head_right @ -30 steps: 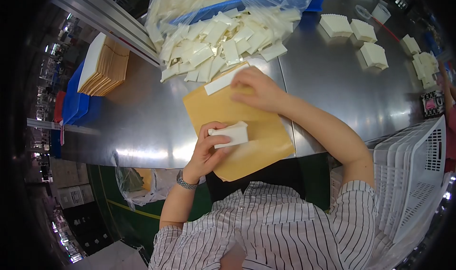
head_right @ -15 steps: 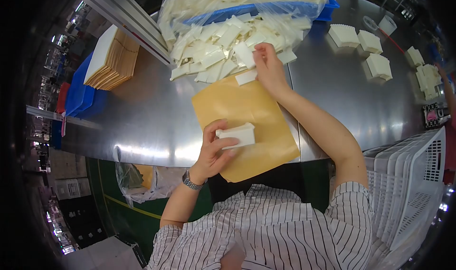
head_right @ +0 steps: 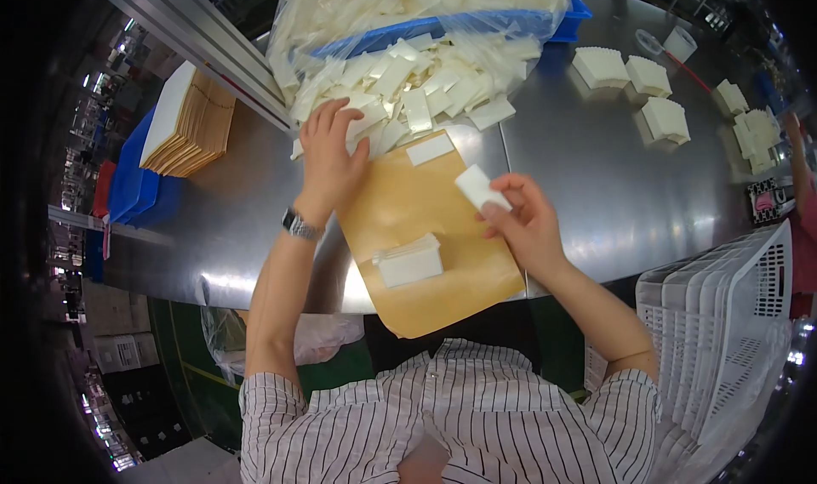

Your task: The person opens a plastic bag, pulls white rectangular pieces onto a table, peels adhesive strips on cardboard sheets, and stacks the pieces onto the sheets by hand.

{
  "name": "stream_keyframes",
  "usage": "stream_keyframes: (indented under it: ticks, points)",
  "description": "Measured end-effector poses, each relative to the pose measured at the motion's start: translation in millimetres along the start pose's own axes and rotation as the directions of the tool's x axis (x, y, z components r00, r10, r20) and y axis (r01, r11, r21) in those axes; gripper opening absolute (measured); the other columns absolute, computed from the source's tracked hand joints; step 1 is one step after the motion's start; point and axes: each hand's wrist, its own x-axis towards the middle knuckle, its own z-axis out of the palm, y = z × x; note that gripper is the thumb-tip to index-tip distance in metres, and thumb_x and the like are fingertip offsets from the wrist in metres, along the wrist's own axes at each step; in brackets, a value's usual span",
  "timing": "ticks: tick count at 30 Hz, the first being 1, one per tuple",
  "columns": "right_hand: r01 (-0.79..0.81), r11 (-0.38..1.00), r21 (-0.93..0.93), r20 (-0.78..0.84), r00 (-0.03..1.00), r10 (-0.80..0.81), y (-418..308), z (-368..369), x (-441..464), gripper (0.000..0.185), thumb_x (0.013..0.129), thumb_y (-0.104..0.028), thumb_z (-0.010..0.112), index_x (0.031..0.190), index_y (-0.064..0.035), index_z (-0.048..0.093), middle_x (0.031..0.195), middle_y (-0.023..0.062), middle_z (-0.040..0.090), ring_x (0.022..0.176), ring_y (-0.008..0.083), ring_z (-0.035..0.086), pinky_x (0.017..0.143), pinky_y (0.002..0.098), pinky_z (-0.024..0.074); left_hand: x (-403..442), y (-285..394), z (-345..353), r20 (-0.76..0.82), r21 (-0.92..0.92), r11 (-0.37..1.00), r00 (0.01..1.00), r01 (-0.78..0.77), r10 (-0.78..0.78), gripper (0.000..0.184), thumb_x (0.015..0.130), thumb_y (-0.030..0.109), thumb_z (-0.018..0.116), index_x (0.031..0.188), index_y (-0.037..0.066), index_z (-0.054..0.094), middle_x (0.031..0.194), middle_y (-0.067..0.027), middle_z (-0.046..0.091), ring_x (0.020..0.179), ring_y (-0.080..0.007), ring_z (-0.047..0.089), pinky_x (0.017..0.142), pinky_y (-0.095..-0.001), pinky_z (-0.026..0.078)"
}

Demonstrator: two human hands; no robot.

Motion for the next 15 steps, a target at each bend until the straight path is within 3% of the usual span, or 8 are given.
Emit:
stream_keyframes:
  ticks: [1,4,5,8,10,11,13,15]
  points:
    - [-0.022,1.000,0.017,-0.012,1.000,0.022,-1,1,-6,0.030,0.099,0.000,0.061,0.127,-0.0044,0.050,0.118,0.0165,0.067,0.096,0.0205,0.071,0.071,0.0285,0.0589,8,-6,11,0.037,0.142,0.989,0.999,-0.033,0.028,0.035,0.078,0.003,0.071,0.111,0.008,0.063,0.120,-0.0129,0.065,0.126,-0.0338,0.054,0.110,-0.0460,0.036]
    - [0.058,0.997,0.054,-0.038,0.998,-0.056,3,3,-15,0.042,0.101,-0.001,0.059,0.140,-0.0044,0.045,0.120,0.0187,0.068,0.097,0.0220,0.072,0.072,0.0292,0.0589,21,-26,28,0.229,0.180,0.983,0.973,-0.033,-0.009,0.039,0.076,0.003,0.071,0.113,0.009,0.062,0.114,-0.0121,0.066,0.124,-0.0322,0.056,0.110,-0.0452,0.034]
    - [0.056,0.997,0.047,0.012,0.998,-0.056,-1,0,-19,0.060,0.103,-0.004,0.056,0.156,-0.0074,0.030,0.121,0.0213,0.068,0.096,0.0232,0.074,0.073,0.0303,0.0592,19,-32,29,0.227,0.175,0.984,0.974,-0.036,-0.005,0.039,0.076,0.003,0.071,0.113,0.009,0.062,0.114,-0.0121,0.066,0.124,-0.0322,0.056,0.110,-0.0452,0.034]
    - [-0.073,0.983,0.166,-0.012,0.997,0.076,-12,2,-19,0.071,0.105,-0.005,0.051,0.164,-0.0120,0.012,0.122,0.0227,0.067,0.095,0.0237,0.074,0.074,0.0306,0.0592,4,-21,6,0.221,0.077,0.996,0.973,0.049,-0.065,0.035,0.079,0.002,0.072,0.112,0.009,0.062,0.113,-0.0108,0.066,0.120,-0.0265,0.061,0.106,-0.0468,0.041]
    - [-0.131,0.970,0.206,0.004,0.991,0.133,-7,1,-17,0.066,0.105,-0.006,0.050,0.162,-0.0118,0.015,0.120,0.0216,0.068,0.093,0.0229,0.073,0.074,0.0311,0.0588,-12,1,-18,0.084,-0.484,0.799,0.928,0.356,-0.363,0.036,0.081,0.002,0.076,0.114,0.009,0.063,0.111,-0.0110,0.066,0.114,-0.0238,0.065,0.099,-0.0453,0.049]
    - [-0.182,0.954,0.239,0.020,0.983,0.183,-4,0,-16,0.061,0.106,-0.006,0.049,0.159,-0.0115,0.019,0.117,0.0204,0.068,0.092,0.0221,0.072,0.074,0.0316,0.0584,-22,13,-29,0.092,-0.476,0.802,0.927,0.361,-0.363,0.036,0.081,0.002,0.076,0.114,0.009,0.063,0.111,-0.0110,0.066,0.114,-0.0238,0.065,0.099,-0.0453,0.049]
    - [-0.156,0.962,0.226,0.031,0.988,0.153,10,0,-15,0.055,0.105,-0.006,0.051,0.154,-0.0104,0.025,0.117,0.0190,0.067,0.093,0.0208,0.070,0.075,0.0315,0.0577,-47,34,-48,0.082,-0.855,0.403,0.852,0.327,-0.517,0.043,0.081,0.003,0.081,0.119,0.010,0.063,0.112,-0.0113,0.066,0.113,-0.0256,0.066,0.094,-0.0416,0.054]
    - [-0.127,0.970,0.208,0.039,0.992,0.121,21,2,-14,0.049,0.104,-0.005,0.053,0.148,-0.0092,0.031,0.117,0.0176,0.065,0.095,0.0196,0.068,0.076,0.0315,0.0571,-82,35,-62,0.050,-0.808,0.532,0.930,0.251,-0.363,0.050,0.080,0.004,0.082,0.125,0.012,0.061,0.116,-0.0134,0.063,0.114,-0.0296,0.065,0.098,-0.0440,0.054]
